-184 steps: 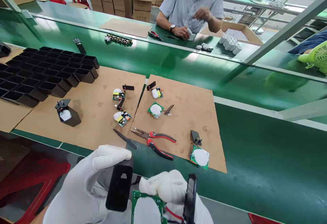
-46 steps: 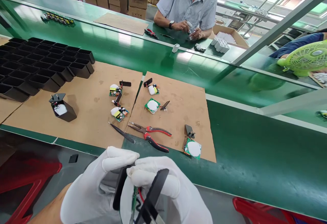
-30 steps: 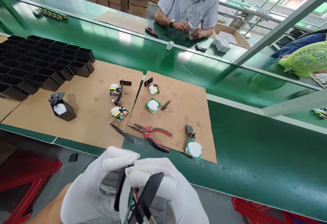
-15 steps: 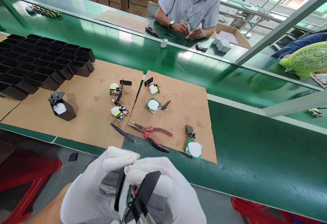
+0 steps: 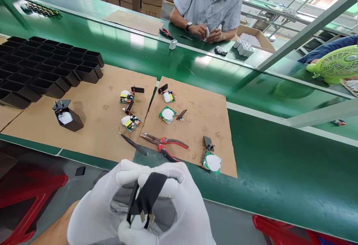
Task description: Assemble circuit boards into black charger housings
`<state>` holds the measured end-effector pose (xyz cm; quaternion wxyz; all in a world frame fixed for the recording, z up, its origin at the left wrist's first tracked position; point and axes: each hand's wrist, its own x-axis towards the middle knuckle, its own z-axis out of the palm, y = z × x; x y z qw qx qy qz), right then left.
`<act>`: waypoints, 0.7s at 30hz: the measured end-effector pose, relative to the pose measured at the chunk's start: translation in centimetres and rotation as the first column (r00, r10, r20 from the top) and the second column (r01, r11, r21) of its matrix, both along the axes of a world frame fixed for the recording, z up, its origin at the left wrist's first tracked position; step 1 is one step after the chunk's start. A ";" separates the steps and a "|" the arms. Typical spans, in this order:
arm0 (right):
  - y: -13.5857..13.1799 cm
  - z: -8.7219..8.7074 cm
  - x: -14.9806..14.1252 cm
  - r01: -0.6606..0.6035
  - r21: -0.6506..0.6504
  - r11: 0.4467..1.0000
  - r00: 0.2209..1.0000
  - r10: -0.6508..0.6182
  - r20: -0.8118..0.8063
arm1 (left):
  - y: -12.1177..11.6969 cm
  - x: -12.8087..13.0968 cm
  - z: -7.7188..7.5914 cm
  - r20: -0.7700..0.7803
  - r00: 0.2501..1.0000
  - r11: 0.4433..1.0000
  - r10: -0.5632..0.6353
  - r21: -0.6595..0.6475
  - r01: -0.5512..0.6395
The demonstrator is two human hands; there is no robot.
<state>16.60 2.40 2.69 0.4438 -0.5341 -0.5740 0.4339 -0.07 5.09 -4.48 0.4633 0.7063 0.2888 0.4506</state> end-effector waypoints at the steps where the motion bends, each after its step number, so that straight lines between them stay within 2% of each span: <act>1: 0.1 0.0 0.1 -0.007 -0.011 1.000 0.999 0.007 0.036 | 0.0 0.1 0.1 0.011 1.000 1.000 -0.003 -0.021 0.004; 5: 0.3 -0.2 0.3 -0.014 -0.036 0.999 0.995 0.017 0.099 | -0.2 0.4 0.1 0.060 0.998 0.989 -0.009 -0.146 0.017; 8: 0.4 -1.0 0.9 0.017 -0.001 1.000 0.995 -0.017 0.100 | -0.4 0.7 -0.3 0.121 0.993 0.975 -0.001 -0.221 0.028; 12: 1.1 -2.1 1.6 0.124 0.107 0.986 0.980 -0.139 0.144 | -0.2 0.9 -0.4 0.115 0.993 0.993 -0.007 -0.116 0.020; 14: 1.4 -2.4 1.7 0.192 0.104 0.976 0.964 -0.207 0.168 | 0.0 1.0 -0.3 0.085 0.996 0.999 0.025 -0.048 -0.021; 17: 0.9 -2.9 1.4 0.223 0.091 0.971 0.961 -0.234 0.145 | 0.2 1.0 -0.4 0.054 0.995 0.996 0.086 -0.021 -0.085; 19: -0.1 -3.5 1.2 0.287 0.183 0.940 0.938 -0.314 0.143 | 0.4 0.9 -0.7 0.039 0.990 0.991 0.137 -0.007 -0.137; 21: -1.5 -4.7 1.0 0.289 0.311 0.905 0.922 -0.351 0.165 | 0.6 0.9 -1.0 0.050 0.979 0.980 0.197 -0.006 -0.196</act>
